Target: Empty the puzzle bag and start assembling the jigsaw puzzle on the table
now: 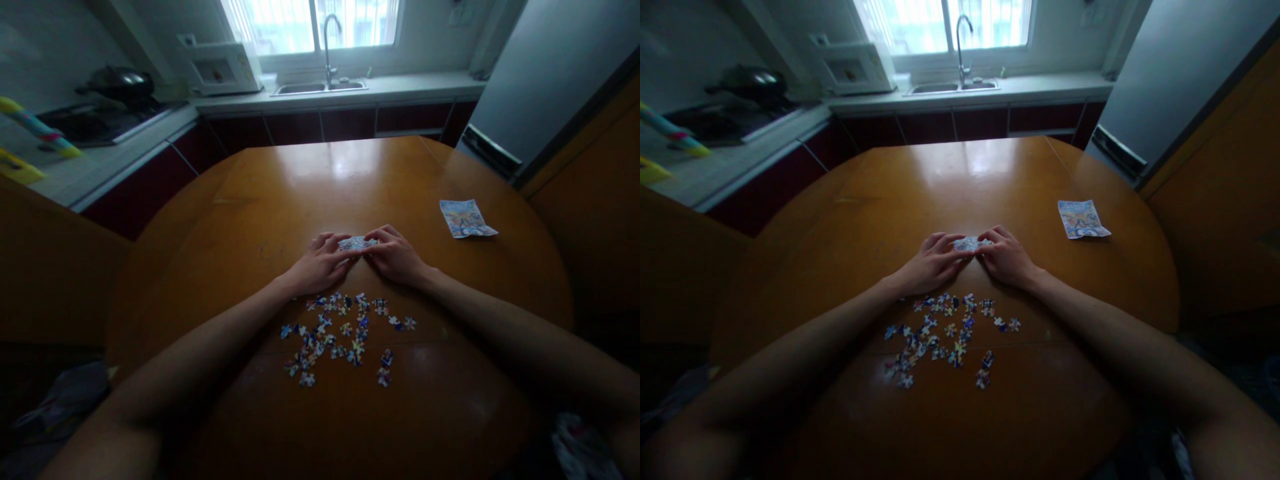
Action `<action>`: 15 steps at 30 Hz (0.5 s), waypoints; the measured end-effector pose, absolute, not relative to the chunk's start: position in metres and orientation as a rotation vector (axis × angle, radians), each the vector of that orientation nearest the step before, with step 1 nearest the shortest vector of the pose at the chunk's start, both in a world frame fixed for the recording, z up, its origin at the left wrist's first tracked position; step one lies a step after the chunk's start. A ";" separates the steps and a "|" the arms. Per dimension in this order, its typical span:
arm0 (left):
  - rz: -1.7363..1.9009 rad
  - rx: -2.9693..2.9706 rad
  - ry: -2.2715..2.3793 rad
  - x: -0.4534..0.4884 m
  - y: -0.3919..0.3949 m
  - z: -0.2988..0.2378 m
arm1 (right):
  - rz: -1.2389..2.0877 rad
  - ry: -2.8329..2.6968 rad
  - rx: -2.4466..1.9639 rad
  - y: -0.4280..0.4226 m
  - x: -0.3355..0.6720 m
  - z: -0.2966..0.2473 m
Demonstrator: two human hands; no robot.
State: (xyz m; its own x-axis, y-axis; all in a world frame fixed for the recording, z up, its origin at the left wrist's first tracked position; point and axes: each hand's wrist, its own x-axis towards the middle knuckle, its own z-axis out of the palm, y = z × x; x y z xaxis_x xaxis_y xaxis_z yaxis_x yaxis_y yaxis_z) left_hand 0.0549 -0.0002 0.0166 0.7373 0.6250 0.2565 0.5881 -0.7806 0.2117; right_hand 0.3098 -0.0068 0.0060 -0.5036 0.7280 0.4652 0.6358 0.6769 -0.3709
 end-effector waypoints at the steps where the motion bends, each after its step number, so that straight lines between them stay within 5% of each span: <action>1: 0.478 2.819 0.986 0.055 0.000 0.017 | 0.196 -2.289 -1.045 -0.007 0.310 0.006; 15: 0.457 2.817 1.012 0.056 -0.002 0.018 | 0.158 -2.263 -1.079 -0.008 0.310 0.006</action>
State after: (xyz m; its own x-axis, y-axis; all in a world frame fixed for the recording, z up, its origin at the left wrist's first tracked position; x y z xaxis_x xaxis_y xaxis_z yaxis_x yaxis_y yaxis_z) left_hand 0.0564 -0.0015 0.0178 0.7318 0.6370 0.2424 0.6028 -0.7709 0.2059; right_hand 0.3096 -0.0075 0.0060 -0.4744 0.7369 0.4816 0.6626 0.6591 -0.3557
